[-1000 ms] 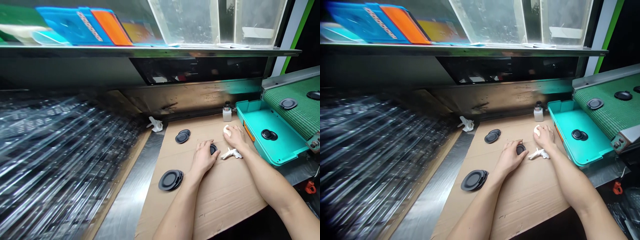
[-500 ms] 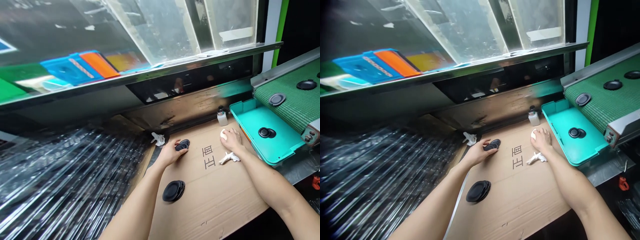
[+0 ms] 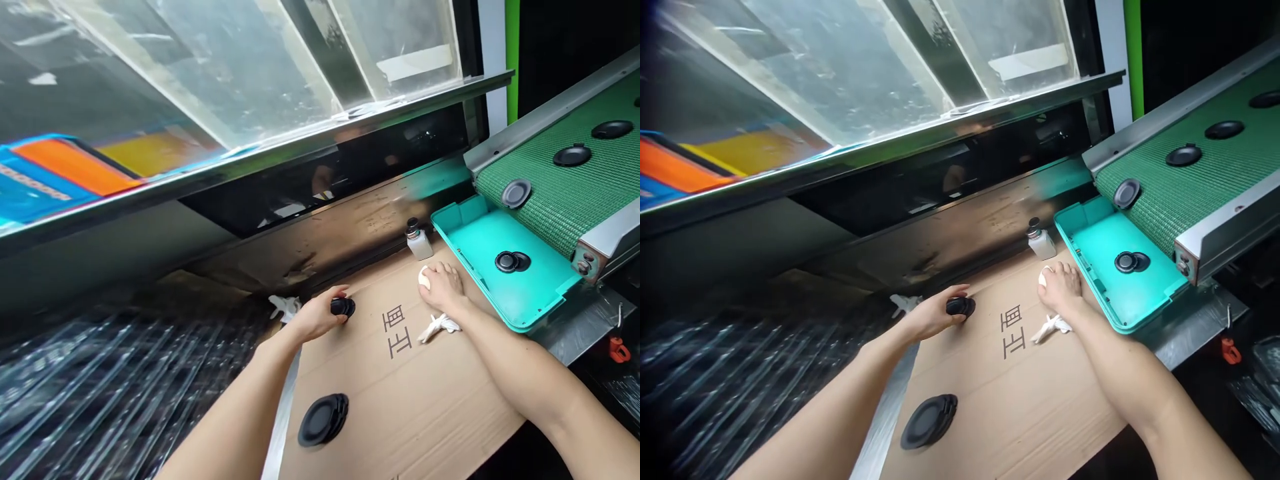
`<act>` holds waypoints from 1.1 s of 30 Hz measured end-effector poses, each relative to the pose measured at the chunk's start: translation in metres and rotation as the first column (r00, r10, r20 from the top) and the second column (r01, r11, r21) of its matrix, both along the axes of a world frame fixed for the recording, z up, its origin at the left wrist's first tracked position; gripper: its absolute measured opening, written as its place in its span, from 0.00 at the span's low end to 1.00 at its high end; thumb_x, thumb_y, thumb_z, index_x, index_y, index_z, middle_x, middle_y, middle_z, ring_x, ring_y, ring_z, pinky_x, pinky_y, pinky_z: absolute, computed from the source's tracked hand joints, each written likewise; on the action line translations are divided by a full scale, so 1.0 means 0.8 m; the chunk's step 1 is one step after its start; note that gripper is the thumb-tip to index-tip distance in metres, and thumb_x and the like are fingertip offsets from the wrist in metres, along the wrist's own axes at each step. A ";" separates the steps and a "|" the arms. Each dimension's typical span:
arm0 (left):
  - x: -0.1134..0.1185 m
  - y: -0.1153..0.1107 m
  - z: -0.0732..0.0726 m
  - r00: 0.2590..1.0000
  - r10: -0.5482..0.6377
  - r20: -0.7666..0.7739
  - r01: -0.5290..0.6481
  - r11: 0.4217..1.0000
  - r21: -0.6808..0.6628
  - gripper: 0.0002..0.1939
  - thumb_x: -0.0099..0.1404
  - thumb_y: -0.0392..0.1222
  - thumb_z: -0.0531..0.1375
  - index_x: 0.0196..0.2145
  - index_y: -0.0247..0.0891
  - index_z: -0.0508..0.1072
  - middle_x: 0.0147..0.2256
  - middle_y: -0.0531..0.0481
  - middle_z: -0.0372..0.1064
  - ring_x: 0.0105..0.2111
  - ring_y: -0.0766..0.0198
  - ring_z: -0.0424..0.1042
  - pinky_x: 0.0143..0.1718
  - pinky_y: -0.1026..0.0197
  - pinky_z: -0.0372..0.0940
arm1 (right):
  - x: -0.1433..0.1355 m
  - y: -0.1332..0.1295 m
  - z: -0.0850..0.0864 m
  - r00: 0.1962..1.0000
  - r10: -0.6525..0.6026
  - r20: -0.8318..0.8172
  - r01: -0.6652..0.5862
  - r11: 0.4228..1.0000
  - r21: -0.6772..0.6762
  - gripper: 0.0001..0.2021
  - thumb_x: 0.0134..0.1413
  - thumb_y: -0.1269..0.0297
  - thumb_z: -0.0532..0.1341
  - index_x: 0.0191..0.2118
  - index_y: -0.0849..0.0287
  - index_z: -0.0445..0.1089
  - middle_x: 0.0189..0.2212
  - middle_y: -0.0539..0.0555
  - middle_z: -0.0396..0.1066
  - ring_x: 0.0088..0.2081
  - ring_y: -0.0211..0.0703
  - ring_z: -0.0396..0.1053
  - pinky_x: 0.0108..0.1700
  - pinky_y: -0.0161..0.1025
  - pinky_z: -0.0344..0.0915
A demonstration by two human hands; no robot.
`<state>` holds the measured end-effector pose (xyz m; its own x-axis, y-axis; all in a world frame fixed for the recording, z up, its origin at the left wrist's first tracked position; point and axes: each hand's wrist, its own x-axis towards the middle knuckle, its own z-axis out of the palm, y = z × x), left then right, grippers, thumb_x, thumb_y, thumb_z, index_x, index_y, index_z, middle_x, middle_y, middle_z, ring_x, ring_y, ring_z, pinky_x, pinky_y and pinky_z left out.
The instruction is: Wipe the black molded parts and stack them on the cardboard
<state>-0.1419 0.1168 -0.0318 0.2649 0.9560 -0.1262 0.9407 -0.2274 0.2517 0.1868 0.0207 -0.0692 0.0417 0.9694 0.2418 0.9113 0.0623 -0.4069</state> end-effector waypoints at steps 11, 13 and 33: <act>-0.005 0.016 -0.012 0.990 0.013 0.141 0.003 0.994 -0.110 0.41 0.43 0.55 0.67 0.55 0.36 0.74 0.56 0.36 0.76 0.56 0.44 0.74 0.64 0.48 0.64 | 0.002 0.000 -0.003 1.000 0.009 -0.006 -0.009 1.000 0.005 0.15 0.66 0.57 0.58 0.52 0.57 0.74 0.50 0.61 0.71 0.53 0.54 0.67 0.54 0.48 0.62; -0.008 0.009 -0.013 0.987 0.029 0.161 -0.013 0.995 -0.099 0.43 0.43 0.56 0.68 0.56 0.34 0.73 0.55 0.36 0.76 0.55 0.44 0.75 0.63 0.47 0.65 | 0.002 0.000 -0.003 1.000 0.009 -0.011 -0.009 1.000 -0.007 0.15 0.66 0.57 0.58 0.52 0.57 0.74 0.50 0.61 0.71 0.53 0.54 0.66 0.54 0.48 0.62; 0.081 -0.177 0.059 0.235 0.379 0.895 0.062 0.913 -0.403 0.37 0.63 0.69 0.55 0.60 0.42 0.69 0.59 0.35 0.70 0.50 0.40 0.77 0.42 0.41 0.77 | -0.002 0.003 -0.004 1.000 0.001 0.001 -0.001 1.000 0.002 0.15 0.65 0.56 0.58 0.51 0.54 0.74 0.50 0.60 0.72 0.54 0.54 0.66 0.55 0.47 0.61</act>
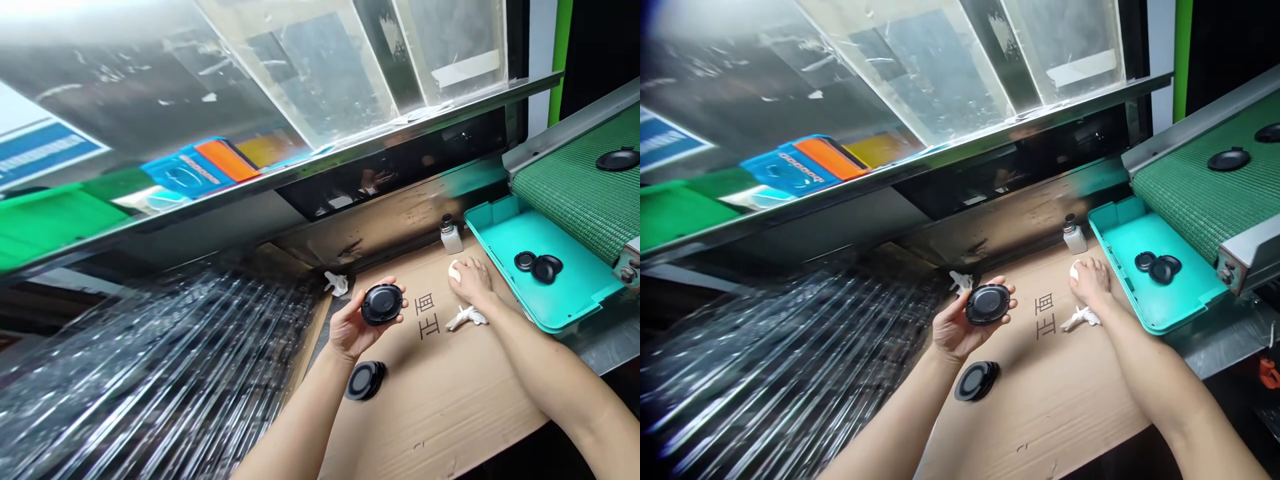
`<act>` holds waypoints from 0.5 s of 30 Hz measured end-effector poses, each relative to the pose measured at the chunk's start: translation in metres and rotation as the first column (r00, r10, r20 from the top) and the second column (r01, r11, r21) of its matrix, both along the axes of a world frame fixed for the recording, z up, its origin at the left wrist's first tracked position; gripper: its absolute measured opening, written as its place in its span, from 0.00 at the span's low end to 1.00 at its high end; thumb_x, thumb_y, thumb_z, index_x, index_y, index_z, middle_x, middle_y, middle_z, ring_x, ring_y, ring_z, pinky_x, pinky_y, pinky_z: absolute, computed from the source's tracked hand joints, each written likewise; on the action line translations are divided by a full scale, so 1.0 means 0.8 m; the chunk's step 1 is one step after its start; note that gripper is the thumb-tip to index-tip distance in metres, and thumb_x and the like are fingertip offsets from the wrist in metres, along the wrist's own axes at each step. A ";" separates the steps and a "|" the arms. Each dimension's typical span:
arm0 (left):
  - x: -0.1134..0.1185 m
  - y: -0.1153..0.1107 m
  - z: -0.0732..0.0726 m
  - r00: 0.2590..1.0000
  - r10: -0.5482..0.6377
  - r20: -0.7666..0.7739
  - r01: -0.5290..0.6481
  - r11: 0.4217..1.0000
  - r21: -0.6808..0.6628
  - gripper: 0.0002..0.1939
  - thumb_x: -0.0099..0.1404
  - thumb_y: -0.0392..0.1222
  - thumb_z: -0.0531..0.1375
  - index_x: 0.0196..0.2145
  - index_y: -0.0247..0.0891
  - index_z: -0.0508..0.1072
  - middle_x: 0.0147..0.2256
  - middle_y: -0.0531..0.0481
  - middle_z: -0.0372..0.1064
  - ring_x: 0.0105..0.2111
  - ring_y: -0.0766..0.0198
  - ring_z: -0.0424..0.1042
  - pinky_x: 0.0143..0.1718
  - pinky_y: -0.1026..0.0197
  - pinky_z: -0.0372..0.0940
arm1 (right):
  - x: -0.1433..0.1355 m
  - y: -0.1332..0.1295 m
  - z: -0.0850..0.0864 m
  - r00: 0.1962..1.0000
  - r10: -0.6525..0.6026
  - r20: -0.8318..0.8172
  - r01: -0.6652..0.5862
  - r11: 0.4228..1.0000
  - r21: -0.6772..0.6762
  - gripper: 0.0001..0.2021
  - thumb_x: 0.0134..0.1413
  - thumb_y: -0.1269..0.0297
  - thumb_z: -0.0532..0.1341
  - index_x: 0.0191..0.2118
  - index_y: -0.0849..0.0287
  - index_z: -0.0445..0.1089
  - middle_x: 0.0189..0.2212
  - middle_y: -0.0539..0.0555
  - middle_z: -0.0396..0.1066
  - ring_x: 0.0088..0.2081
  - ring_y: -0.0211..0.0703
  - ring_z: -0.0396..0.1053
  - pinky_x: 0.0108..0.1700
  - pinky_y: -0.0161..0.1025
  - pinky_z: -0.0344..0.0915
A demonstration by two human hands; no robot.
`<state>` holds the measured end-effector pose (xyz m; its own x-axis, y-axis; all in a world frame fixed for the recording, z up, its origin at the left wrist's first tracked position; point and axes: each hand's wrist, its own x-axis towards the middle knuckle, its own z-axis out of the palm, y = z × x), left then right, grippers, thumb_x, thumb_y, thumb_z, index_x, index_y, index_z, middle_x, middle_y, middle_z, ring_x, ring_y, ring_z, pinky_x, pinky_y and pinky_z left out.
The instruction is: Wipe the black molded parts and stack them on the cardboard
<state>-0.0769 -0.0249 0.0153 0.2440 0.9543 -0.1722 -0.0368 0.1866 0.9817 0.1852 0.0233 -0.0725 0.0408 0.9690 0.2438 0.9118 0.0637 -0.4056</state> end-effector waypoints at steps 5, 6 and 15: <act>-0.005 0.022 -0.006 0.979 -0.062 -0.196 0.089 0.987 0.132 0.42 0.57 0.69 0.64 0.61 0.41 0.68 0.60 0.34 0.71 0.54 0.39 0.76 0.54 0.36 0.73 | 0.000 -0.001 0.001 1.000 -0.007 0.005 0.007 1.000 -0.001 0.15 0.65 0.55 0.59 0.52 0.54 0.74 0.51 0.61 0.71 0.54 0.55 0.66 0.56 0.47 0.61; -0.011 0.033 -0.009 0.941 -0.041 -0.336 0.107 0.978 0.178 0.43 0.53 0.66 0.67 0.60 0.40 0.69 0.58 0.34 0.72 0.55 0.39 0.75 0.57 0.36 0.70 | 0.000 -0.001 0.001 1.000 -0.006 0.007 0.006 1.000 -0.001 0.16 0.65 0.55 0.59 0.53 0.55 0.74 0.51 0.61 0.71 0.54 0.55 0.66 0.56 0.47 0.61; -0.061 0.137 -0.053 0.263 0.089 -0.961 0.233 0.960 0.153 0.40 0.43 0.65 0.64 0.52 0.44 0.69 0.49 0.42 0.78 0.52 0.39 0.77 0.57 0.43 0.69 | 0.009 -0.007 0.003 1.000 -0.003 0.006 0.003 1.000 0.017 0.15 0.63 0.56 0.59 0.50 0.58 0.74 0.49 0.60 0.73 0.53 0.54 0.68 0.55 0.47 0.64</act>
<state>-0.1254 0.0844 -0.0267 0.1253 0.9838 -0.1284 0.9531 -0.0834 0.2911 0.1923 0.0180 -0.0698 0.0422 0.9646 0.2604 0.9144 0.0677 -0.3990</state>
